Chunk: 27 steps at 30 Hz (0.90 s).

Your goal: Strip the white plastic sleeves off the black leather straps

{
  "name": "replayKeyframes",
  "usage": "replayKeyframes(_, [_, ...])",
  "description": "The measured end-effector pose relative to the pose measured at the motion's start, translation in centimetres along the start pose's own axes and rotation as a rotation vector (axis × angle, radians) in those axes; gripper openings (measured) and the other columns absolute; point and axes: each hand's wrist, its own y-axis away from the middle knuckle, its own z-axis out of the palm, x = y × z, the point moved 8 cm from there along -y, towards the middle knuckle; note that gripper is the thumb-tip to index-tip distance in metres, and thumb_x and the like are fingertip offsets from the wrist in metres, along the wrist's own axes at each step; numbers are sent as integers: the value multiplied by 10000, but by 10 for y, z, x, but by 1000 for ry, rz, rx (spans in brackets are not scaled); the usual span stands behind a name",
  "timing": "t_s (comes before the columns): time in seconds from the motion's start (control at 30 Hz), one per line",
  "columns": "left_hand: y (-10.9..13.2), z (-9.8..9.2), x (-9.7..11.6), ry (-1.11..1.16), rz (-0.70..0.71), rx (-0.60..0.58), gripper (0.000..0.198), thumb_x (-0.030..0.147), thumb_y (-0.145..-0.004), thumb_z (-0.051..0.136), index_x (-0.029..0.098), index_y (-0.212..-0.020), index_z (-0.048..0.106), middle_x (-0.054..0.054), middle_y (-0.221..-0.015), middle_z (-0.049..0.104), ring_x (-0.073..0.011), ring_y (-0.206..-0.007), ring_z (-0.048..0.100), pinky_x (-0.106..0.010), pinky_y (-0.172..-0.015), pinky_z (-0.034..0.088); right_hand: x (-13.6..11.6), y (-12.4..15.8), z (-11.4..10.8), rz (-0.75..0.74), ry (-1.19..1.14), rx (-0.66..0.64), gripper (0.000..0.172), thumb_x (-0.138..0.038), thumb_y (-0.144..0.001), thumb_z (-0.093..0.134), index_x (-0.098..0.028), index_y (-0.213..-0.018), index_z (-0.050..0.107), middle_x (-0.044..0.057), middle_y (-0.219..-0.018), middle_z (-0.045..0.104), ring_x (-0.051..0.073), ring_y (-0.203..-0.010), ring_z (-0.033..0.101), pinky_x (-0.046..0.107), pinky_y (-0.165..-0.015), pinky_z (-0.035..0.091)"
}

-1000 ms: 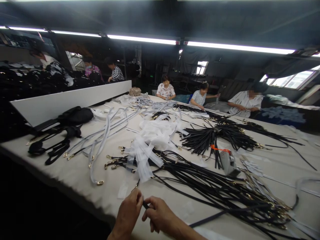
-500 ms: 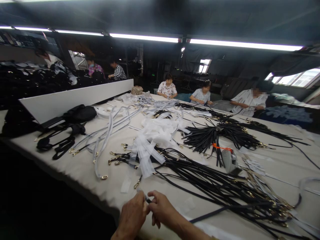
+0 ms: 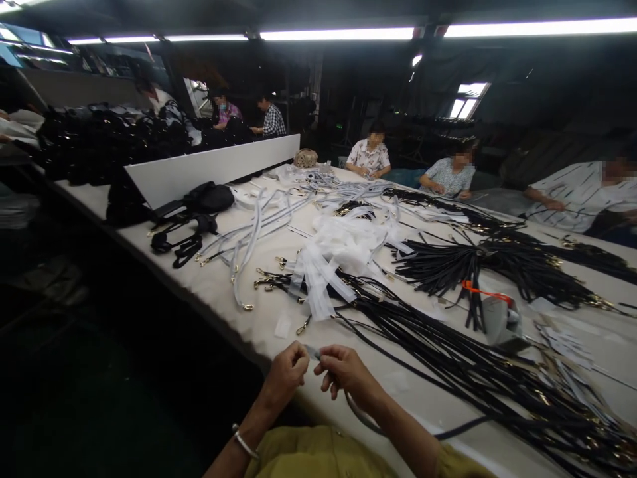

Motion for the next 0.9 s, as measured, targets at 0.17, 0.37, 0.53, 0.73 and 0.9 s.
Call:
replayKeyframes(0.17, [13,-17,15,-271,123,148,274,463,-812,578,217,-756,474,37,-663,543,-144,-616,520,-262,-601,394,0,-3,12,-26,116,57,368,-387,-646,615,-138,-910,550,12,-721,651,129,-435,584,207,-326,372])
replayKeyframes(0.37, [19,-17,20,-558,146,169,134,298,-912,464,213,-832,528,-14,-751,661,-163,-676,627,-262,-621,388,-8,3,25,-67,293,-29,317,-293,-693,552,-141,-967,600,3,-751,663,96,-468,564,187,-378,337])
replayKeyframes(0.53, [14,-28,9,-735,31,194,110,171,-899,452,200,-871,554,-33,-745,693,-185,-696,670,-262,-594,351,-10,26,51,-109,195,-446,630,-135,-616,669,-222,-1233,580,23,-1042,677,188,-923,639,286,-754,524])
replayKeyframes(0.73, [20,-35,5,-827,-7,198,127,178,-913,457,212,-880,574,-24,-789,708,-178,-734,684,-257,-587,326,17,11,19,22,357,-150,336,-254,-667,619,-119,-975,629,12,-647,668,160,-515,632,255,-481,475])
replayKeyframes(0.9, [23,-27,2,-731,2,161,131,205,-903,467,220,-819,567,3,-728,674,-159,-686,645,-246,-574,295,1,10,20,20,171,-89,377,-407,-647,701,-114,-858,591,61,-713,691,148,-511,626,245,-456,458])
